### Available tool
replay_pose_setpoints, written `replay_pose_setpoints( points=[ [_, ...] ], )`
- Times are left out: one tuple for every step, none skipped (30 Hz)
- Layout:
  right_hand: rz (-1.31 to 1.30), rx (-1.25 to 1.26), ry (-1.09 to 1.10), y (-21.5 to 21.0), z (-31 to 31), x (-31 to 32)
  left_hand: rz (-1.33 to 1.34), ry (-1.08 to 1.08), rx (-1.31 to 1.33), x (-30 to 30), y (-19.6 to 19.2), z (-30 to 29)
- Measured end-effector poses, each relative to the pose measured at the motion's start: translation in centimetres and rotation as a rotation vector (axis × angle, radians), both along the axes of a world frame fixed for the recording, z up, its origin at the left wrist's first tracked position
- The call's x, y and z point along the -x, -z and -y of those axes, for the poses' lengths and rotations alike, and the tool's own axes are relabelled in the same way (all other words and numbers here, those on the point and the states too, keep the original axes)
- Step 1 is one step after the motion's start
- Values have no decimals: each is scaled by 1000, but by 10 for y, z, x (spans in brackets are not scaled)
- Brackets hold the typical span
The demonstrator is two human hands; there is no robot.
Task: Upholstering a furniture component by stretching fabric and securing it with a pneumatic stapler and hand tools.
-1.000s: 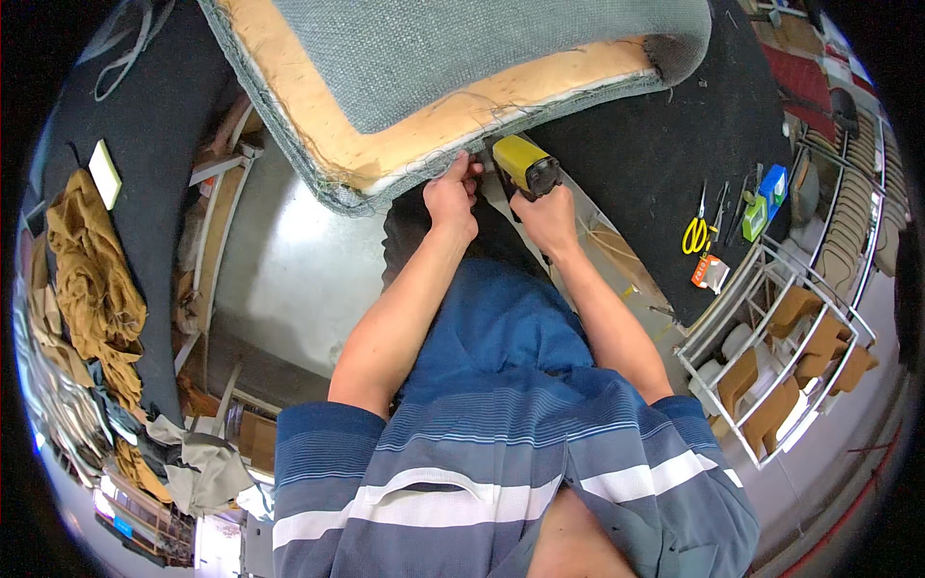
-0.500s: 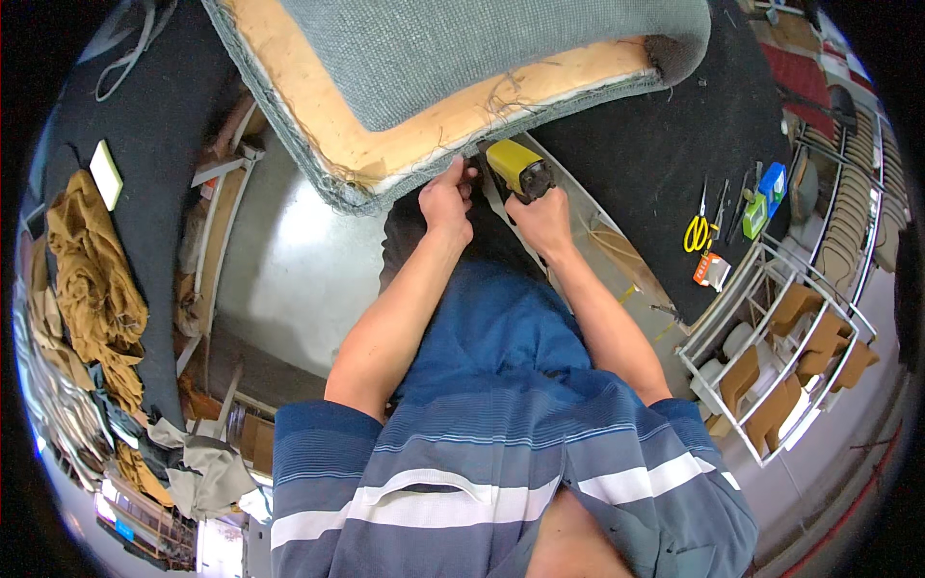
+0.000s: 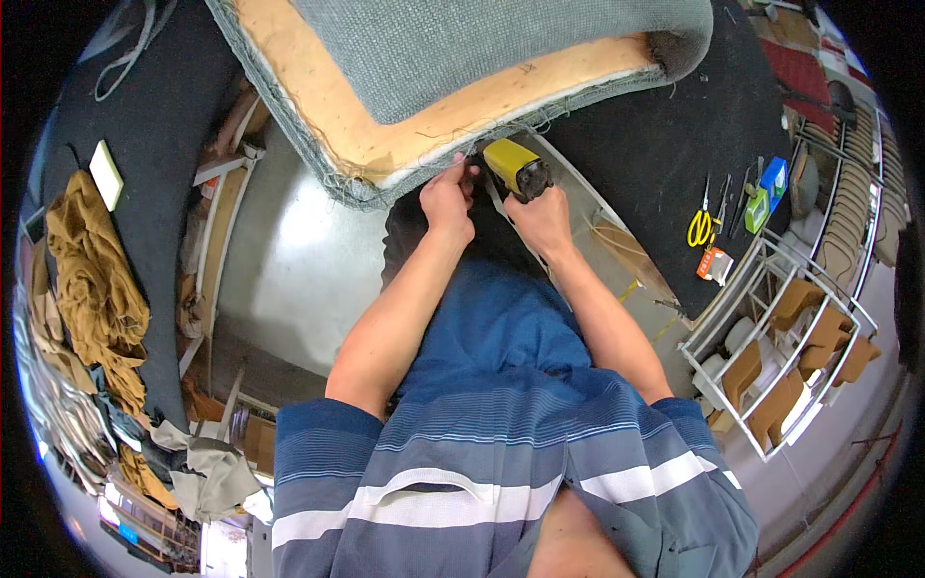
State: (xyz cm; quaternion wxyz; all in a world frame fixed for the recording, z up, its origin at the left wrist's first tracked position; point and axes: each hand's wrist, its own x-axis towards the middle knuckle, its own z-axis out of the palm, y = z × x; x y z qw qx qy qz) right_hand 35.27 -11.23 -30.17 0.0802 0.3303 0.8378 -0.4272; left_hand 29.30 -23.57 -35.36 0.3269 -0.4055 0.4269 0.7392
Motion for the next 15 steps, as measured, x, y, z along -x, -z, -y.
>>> replay_pose_setpoints(
  points=[
    [2,-4,6,1,0,-1,11,3,11,1,-4,1],
    [-1,-4,7,3,0,-2,22,5,24,2,-7,3],
    [-24,18,11,5,1,-4,19,6,24,1,-5,3],
    [-46,39,16,7,1,-5,16,-23,24,1,-3,2],
    [-45,41,16,6,4,-5,17,-52,25,1,-3,2],
    [-58,34,0,4,7,-5,19,-52,27,0,-3,3],
    [-71,27,-17,4,9,-5,10,-27,24,0,-3,4],
    [-69,28,-16,6,9,-6,1,-1,19,1,-2,5],
    [-99,33,-23,9,8,-7,3,-1,19,1,-2,5],
    [-128,38,-29,12,7,-8,-15,0,6,1,-2,4],
    [-126,39,-30,12,9,-8,-32,1,-7,1,-1,4],
    [-137,39,-10,12,10,-8,-29,0,-6,1,0,4],
    [-149,39,9,12,11,-8,-18,3,-6,1,1,3],
    [-147,40,9,10,13,-7,-6,5,-6,0,3,4],
    [-111,7,-7,7,14,-5,-4,5,-5,-1,5,6]
  ],
)
